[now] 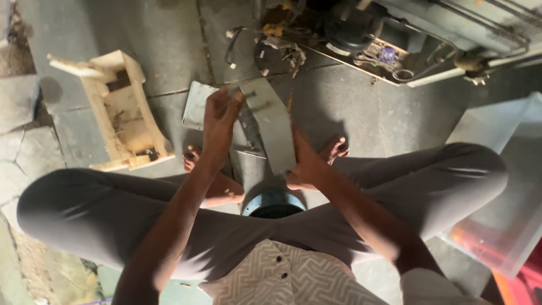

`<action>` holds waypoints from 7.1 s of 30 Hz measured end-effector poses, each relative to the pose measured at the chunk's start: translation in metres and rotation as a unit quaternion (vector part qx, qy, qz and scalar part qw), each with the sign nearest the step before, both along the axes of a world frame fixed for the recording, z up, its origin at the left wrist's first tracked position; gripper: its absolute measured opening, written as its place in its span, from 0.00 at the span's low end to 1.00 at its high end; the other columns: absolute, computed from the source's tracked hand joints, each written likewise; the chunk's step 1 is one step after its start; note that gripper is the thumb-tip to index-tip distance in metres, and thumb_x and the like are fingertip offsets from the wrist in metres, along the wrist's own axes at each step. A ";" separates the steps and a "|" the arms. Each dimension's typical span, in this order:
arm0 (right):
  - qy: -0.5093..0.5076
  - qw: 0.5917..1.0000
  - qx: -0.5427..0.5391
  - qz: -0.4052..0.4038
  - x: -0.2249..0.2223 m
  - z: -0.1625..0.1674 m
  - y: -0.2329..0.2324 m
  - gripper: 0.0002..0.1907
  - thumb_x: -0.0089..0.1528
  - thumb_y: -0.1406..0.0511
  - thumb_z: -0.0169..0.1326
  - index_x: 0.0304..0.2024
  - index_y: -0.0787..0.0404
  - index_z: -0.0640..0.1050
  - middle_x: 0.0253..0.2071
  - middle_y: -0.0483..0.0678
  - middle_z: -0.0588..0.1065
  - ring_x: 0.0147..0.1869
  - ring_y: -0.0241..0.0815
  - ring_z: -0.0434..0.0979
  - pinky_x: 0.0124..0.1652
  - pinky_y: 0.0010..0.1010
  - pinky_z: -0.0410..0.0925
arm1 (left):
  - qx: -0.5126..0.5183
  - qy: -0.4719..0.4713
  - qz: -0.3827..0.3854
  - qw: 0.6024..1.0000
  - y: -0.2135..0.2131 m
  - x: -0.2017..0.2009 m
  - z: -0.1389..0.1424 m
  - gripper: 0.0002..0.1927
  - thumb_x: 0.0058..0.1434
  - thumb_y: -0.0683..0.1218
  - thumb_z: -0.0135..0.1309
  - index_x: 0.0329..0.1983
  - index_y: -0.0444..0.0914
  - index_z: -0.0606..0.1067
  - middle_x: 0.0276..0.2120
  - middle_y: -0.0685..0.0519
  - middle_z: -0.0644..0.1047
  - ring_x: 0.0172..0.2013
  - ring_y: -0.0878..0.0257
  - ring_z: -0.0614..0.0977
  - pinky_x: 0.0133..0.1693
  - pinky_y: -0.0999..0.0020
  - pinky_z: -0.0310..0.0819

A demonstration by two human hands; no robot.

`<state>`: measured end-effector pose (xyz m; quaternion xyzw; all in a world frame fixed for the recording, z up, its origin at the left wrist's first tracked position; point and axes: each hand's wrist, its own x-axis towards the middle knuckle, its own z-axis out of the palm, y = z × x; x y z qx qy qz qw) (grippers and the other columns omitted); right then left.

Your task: The person sits on the floor and uses a screwdriver to unscrew and open a metal electrical enclosure, removing its circuit board. They then handle the circuit board and work on the wiring and components inside a nearby appliance unit.

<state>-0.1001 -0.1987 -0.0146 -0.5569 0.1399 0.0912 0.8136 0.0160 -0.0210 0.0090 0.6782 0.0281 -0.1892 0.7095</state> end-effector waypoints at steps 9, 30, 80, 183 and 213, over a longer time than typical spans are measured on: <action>0.039 0.945 -0.241 -0.219 0.005 -0.066 0.006 0.13 0.72 0.61 0.44 0.52 0.64 0.72 0.38 0.43 0.74 0.40 0.33 0.72 0.39 0.26 0.67 | -0.185 0.176 -0.054 0.965 -0.007 -0.014 0.007 0.35 0.64 0.61 0.58 0.65 0.33 0.68 0.56 0.47 0.75 0.55 0.59 0.77 0.54 0.63 0.73; 0.030 0.991 -0.081 0.098 0.004 0.116 -0.022 0.13 0.73 0.63 0.45 0.58 0.62 0.70 0.23 0.38 0.57 0.23 0.25 0.55 0.21 0.23 0.53 | -0.240 0.324 -0.192 0.895 0.000 0.008 0.029 0.28 0.62 0.61 0.59 0.53 0.36 0.77 0.44 0.50 0.81 0.43 0.61 0.83 0.48 0.62 0.79; -0.173 0.932 -0.259 0.187 -0.008 0.142 -0.025 0.28 0.73 0.74 0.43 0.76 0.60 0.62 0.36 0.44 0.66 0.33 0.32 0.67 0.36 0.26 0.65 | -0.101 0.038 -0.224 0.969 0.023 -0.007 0.059 0.19 0.66 0.53 0.63 0.51 0.35 0.81 0.38 0.55 0.83 0.39 0.72 0.80 0.40 0.73 0.77; 0.169 0.968 0.096 0.156 -0.012 0.128 -0.017 0.22 0.69 0.69 0.45 0.66 0.61 0.72 0.16 0.36 0.61 0.14 0.26 0.54 0.17 0.23 0.50 | -0.051 -0.016 -0.275 0.960 0.039 -0.026 0.063 0.19 0.67 0.48 0.62 0.57 0.34 0.75 0.38 0.55 0.82 0.37 0.74 0.80 0.38 0.75 0.77; 0.260 0.920 0.234 0.178 -0.007 0.098 -0.031 0.19 0.69 0.70 0.51 0.61 0.68 0.80 0.24 0.42 0.65 0.18 0.28 0.53 0.17 0.25 0.49 | -0.014 0.027 -0.281 0.959 0.039 -0.030 0.066 0.17 0.67 0.45 0.62 0.54 0.33 0.74 0.37 0.51 0.83 0.37 0.68 0.85 0.39 0.70 0.84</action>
